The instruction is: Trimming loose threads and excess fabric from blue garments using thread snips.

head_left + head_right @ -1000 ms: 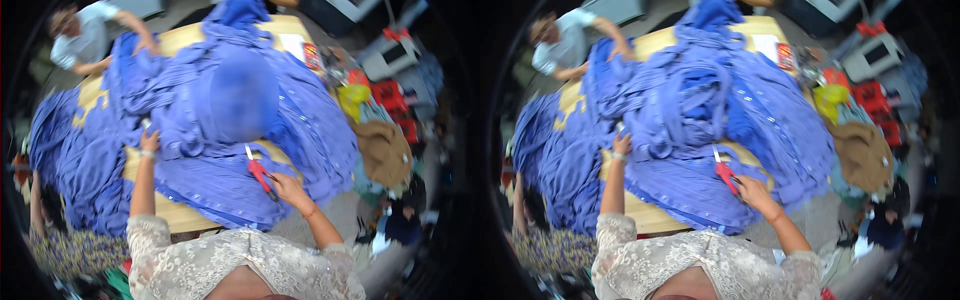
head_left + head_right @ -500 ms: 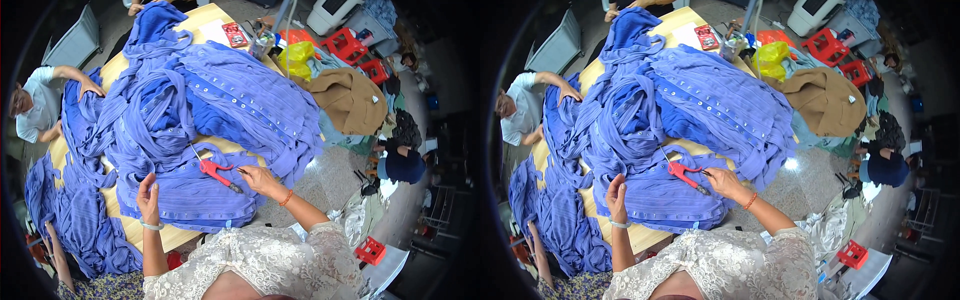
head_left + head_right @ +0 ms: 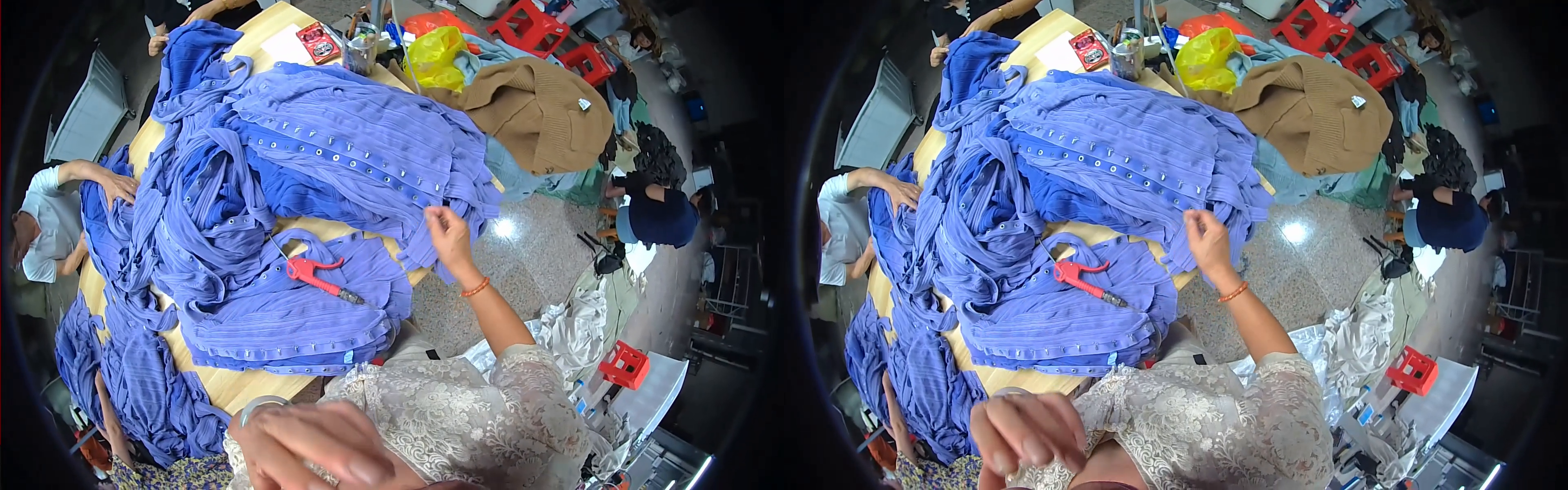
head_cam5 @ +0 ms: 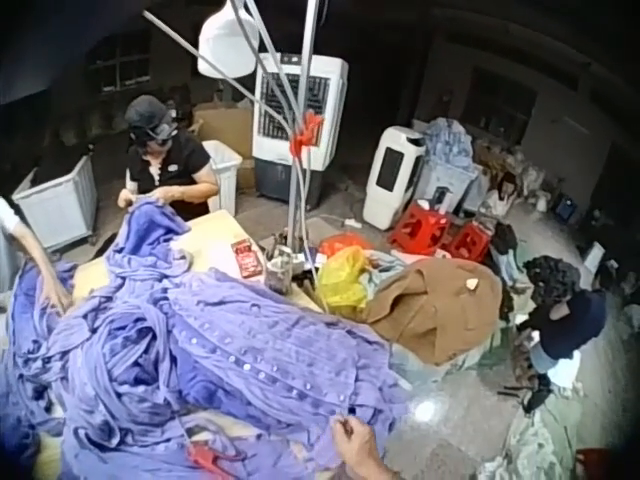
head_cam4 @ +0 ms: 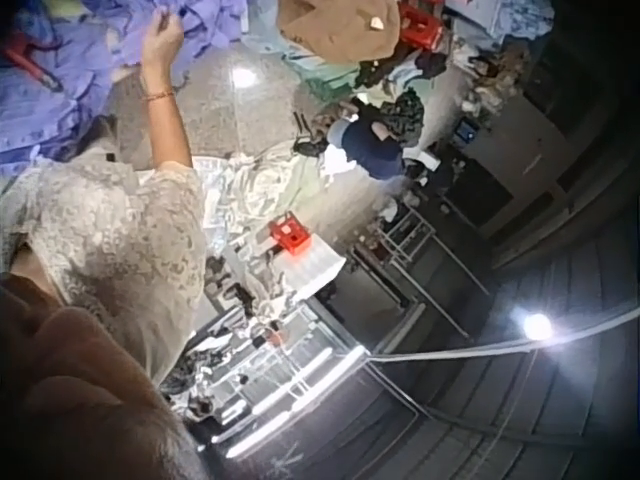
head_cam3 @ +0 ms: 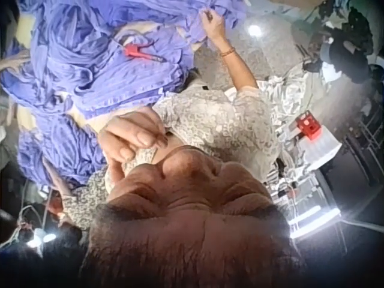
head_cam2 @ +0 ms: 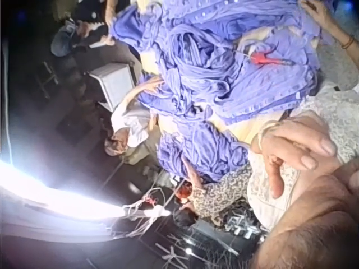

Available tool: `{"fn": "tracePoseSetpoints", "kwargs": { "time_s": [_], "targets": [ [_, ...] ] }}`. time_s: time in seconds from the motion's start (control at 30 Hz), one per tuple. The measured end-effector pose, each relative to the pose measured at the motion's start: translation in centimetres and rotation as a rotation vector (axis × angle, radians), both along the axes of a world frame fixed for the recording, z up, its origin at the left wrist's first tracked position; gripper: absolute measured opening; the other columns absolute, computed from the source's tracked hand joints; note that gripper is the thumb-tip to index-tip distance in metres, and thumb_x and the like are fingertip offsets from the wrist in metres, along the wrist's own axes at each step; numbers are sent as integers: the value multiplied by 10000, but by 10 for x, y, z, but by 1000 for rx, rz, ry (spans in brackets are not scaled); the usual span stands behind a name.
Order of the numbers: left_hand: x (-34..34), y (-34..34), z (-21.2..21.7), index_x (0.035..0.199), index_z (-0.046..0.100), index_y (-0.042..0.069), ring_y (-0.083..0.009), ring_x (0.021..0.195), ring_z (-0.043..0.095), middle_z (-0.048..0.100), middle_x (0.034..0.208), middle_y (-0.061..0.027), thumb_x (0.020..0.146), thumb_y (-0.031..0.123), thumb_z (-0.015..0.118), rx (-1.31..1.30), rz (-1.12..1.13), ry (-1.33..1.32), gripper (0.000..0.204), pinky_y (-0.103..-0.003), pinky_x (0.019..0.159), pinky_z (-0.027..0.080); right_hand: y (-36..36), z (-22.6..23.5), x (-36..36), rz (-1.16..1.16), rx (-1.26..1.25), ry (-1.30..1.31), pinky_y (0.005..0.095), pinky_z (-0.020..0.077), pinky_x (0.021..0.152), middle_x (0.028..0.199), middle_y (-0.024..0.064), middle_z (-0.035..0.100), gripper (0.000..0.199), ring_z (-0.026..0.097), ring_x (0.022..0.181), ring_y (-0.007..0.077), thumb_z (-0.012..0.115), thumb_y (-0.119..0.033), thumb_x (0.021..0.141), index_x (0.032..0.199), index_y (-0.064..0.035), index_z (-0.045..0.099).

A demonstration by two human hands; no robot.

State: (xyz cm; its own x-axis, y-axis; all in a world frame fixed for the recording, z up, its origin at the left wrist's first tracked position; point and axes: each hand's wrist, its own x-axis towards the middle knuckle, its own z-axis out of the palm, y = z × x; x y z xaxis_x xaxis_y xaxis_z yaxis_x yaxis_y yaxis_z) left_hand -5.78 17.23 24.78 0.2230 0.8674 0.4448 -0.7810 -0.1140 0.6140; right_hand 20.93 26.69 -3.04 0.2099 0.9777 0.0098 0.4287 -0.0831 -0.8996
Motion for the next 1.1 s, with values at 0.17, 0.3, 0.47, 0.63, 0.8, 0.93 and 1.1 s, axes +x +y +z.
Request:
{"fn": "tracePoseSetpoints", "kwargs": {
  "time_s": [0.17,0.3,0.47,0.63,0.8,0.93,1.1],
  "targets": [
    [27,8,23,1066,657,110,-267,756,619,685,1008,-166,924,377,634,-119,-88,-91,303,-382,676,458,29,-21,34,-206,-110,163,241,471,594,774,24,670,233,596,670,71,647,-123,924,1096,33,646],
    [28,29,9,1171,654,106,-266,798,614,660,1154,-209,903,399,687,18,-283,-166,399,-384,736,432,48,-43,41,-225,-203,214,237,456,567,718,24,671,289,581,621,72,695,-223,914,1068,18,658],
    [22,45,7,1222,669,85,-256,855,622,625,1261,-211,896,428,718,69,-433,-238,476,-356,760,428,53,-29,58,-217,-281,241,233,465,612,784,16,672,211,601,682,69,680,-211,939,1002,-11,653],
    [16,40,14,1161,703,88,-202,791,629,641,1245,-178,914,439,693,99,-391,-259,430,-328,697,440,39,-28,52,-148,-112,154,244,496,701,919,56,679,251,620,758,94,626,-124,953,1143,38,644],
    [-10,18,14,1097,711,111,-192,704,604,673,1182,-108,934,451,660,-31,-468,-179,380,-328,666,429,11,-14,41,-70,-25,84,255,494,707,1020,61,657,327,607,811,87,592,-102,955,1250,40,595],
    [-18,14,-7,991,683,58,-208,760,652,708,872,-116,986,402,592,245,-157,27,356,-377,671,490,-7,15,3,430,52,-146,343,506,699,976,95,631,367,619,778,217,614,-196,953,1282,-33,591],
    [-50,-41,-93,1033,629,-4,-347,996,629,663,1060,-184,783,107,739,-146,537,1242,295,-425,858,492,-4,-6,-55,741,-142,-293,473,510,787,1014,180,602,365,622,934,400,605,-202,919,1259,-71,587]
  ]
}}
